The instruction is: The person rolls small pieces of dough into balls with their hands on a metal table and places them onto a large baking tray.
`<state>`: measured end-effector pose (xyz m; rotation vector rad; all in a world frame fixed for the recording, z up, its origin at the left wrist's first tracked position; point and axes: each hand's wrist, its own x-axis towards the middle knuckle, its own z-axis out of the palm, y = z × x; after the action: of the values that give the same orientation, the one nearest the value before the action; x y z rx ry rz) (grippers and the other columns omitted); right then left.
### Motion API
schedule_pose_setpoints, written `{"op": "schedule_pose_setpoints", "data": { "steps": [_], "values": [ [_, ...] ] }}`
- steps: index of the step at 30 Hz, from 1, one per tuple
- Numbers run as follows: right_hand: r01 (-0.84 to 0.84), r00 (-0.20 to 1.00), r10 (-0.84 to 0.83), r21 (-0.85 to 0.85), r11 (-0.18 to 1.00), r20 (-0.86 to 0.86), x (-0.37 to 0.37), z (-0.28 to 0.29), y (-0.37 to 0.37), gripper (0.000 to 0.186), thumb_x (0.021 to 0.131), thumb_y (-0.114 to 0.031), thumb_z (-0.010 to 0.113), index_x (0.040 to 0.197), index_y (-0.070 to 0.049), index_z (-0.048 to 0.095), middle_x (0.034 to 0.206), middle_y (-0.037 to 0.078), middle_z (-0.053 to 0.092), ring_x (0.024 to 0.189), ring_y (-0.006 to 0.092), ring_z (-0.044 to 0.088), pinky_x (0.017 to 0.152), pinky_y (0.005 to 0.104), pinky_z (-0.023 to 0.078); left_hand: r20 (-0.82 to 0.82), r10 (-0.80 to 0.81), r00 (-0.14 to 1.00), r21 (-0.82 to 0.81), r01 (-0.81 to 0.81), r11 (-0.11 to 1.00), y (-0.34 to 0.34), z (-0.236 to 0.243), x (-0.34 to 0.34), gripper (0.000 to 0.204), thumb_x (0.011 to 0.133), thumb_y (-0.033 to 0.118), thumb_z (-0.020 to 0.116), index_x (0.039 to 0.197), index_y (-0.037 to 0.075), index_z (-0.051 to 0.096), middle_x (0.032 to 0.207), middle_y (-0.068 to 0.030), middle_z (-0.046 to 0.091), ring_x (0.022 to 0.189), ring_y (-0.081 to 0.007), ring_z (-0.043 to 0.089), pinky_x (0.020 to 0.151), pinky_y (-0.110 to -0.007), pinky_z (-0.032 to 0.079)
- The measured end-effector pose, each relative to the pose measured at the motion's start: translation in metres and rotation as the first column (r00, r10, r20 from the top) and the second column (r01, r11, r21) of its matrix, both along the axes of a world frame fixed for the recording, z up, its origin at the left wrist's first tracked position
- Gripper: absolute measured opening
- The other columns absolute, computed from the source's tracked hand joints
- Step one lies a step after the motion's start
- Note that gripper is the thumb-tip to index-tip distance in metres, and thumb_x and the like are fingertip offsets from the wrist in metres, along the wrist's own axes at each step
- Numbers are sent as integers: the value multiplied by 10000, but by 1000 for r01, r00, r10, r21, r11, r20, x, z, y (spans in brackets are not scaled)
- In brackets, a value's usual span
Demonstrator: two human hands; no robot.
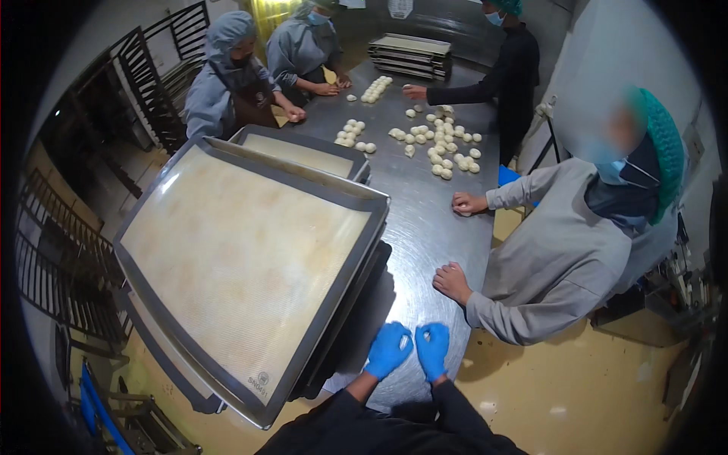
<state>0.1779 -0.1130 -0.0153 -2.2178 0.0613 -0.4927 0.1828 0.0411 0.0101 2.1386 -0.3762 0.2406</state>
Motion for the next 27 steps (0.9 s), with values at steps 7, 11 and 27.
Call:
{"op": "schedule_pose_setpoints", "data": {
  "steps": [7,11,27],
  "values": [
    [-21,998,32,-164,986,60,-20,31,-20,147,877,-138,754,868,-57,631,891,138,622,922,352,569,828,471,441,-308,-40,951,-413,-96,906,46,-63,-40,128,873,168,702,911,50,669,918,-147,630,878,-368,605,788,-450,495],
    [0,1000,-1,-53,999,-23,2,6,-1,188,864,-134,768,804,-59,606,845,139,598,868,351,571,806,461,441,-18,42,999,-20,-42,999,2,-4,0,154,875,177,701,945,49,652,991,-184,608,926,-389,591,827,-456,488],
    [-191,981,195,-118,974,19,-52,9,-16,198,882,-145,754,818,-66,584,841,128,583,904,341,577,836,461,441,88,-217,972,142,204,969,34,0,-41,146,882,200,710,912,61,673,936,-153,629,867,-363,605,815,-457,507]
  ]
}}
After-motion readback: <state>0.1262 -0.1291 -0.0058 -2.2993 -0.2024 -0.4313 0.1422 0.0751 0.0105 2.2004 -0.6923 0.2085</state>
